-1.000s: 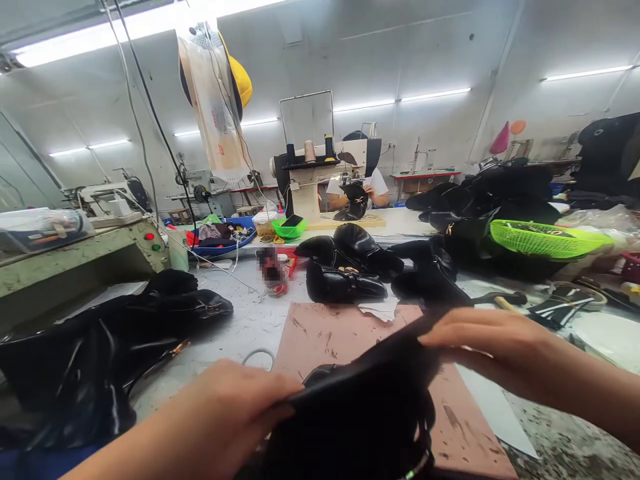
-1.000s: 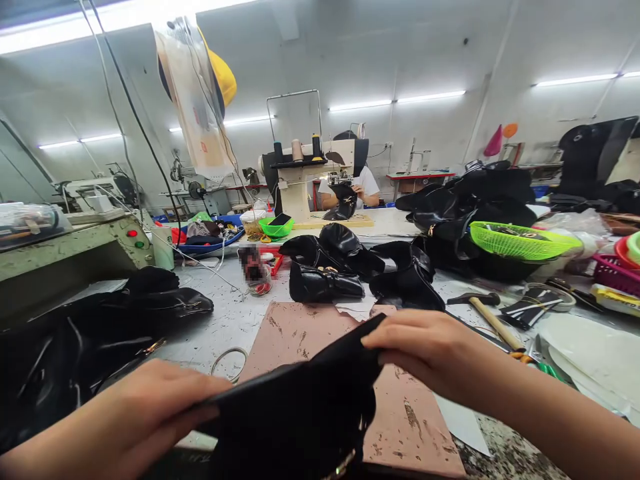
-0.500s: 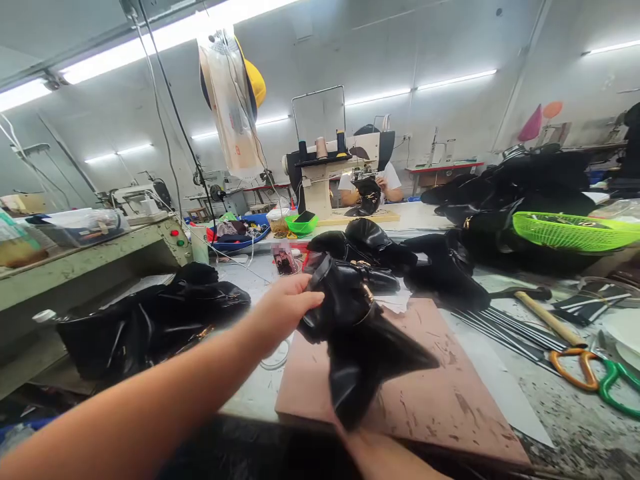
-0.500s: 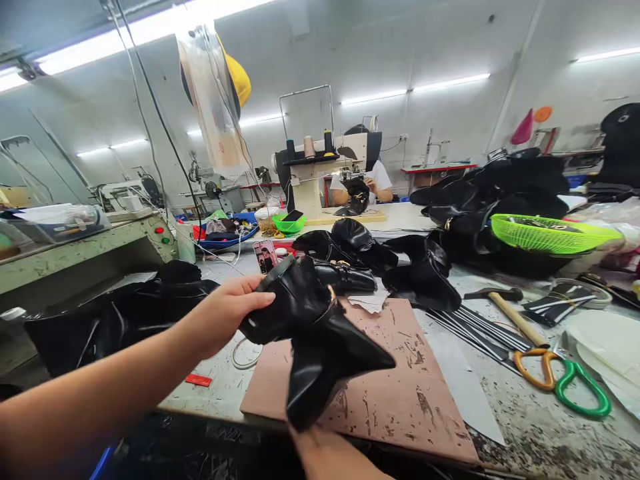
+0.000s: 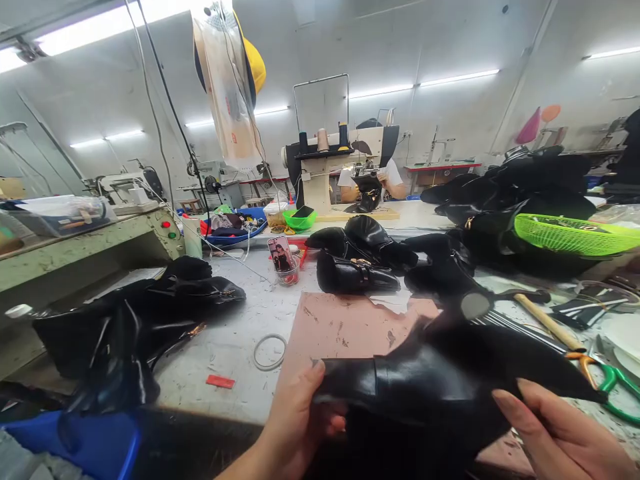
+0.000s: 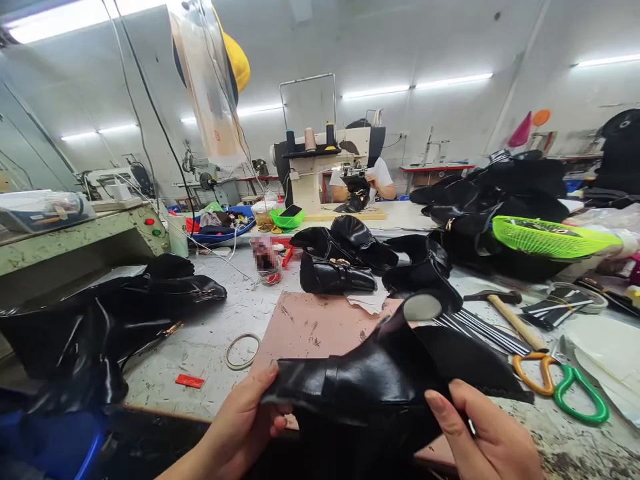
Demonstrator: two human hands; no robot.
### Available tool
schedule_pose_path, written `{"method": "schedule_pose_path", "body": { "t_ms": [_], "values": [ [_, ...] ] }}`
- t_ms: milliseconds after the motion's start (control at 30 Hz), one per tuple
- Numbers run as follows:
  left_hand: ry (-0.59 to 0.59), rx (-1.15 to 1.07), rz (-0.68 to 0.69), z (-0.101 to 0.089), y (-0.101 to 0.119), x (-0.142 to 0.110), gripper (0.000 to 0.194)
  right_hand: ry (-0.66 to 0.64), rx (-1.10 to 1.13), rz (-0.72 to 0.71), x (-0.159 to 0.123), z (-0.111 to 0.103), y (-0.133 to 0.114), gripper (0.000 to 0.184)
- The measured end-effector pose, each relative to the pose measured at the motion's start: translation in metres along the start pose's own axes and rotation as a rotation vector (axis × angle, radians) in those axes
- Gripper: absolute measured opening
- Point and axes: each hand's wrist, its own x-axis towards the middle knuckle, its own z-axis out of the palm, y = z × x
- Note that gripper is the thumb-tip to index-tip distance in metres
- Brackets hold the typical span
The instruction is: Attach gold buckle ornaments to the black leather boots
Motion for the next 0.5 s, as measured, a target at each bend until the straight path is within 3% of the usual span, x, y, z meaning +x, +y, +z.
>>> {"method": "schedule_pose_path", "body": {
  "t_ms": [100, 167, 233, 367, 500],
  "values": [
    [-0.131, 0.273, 0.142, -0.019, -0.012, 0.012, 0.039, -0.171, 0.209, 0.118, 0.007, 0.012, 0.005, 0.032],
    [-0.257, 0.667, 0.333, -0.035, -0.022, 0.021, 0.037, -0.189, 0.323, 0.174, 0.008, 0.020, 0.019, 0.030],
    [-0.372, 1.090, 0.528, -0.051, -0.032, 0.028, 0.035, -0.164, 0.253, 0.172, 0.008, 0.025, 0.041, 0.028],
    [-0.604, 1.566, 0.859, -0.065, -0.046, 0.034, 0.054, -0.249, -0.176, 0.034, 0.011, 0.027, 0.071, 0.024],
    [-0.570, 1.753, 0.942, -0.059, -0.051, 0.036, 0.064, -0.467, -0.074, -0.113, 0.024, 0.037, 0.060, 0.029]
  ]
}}
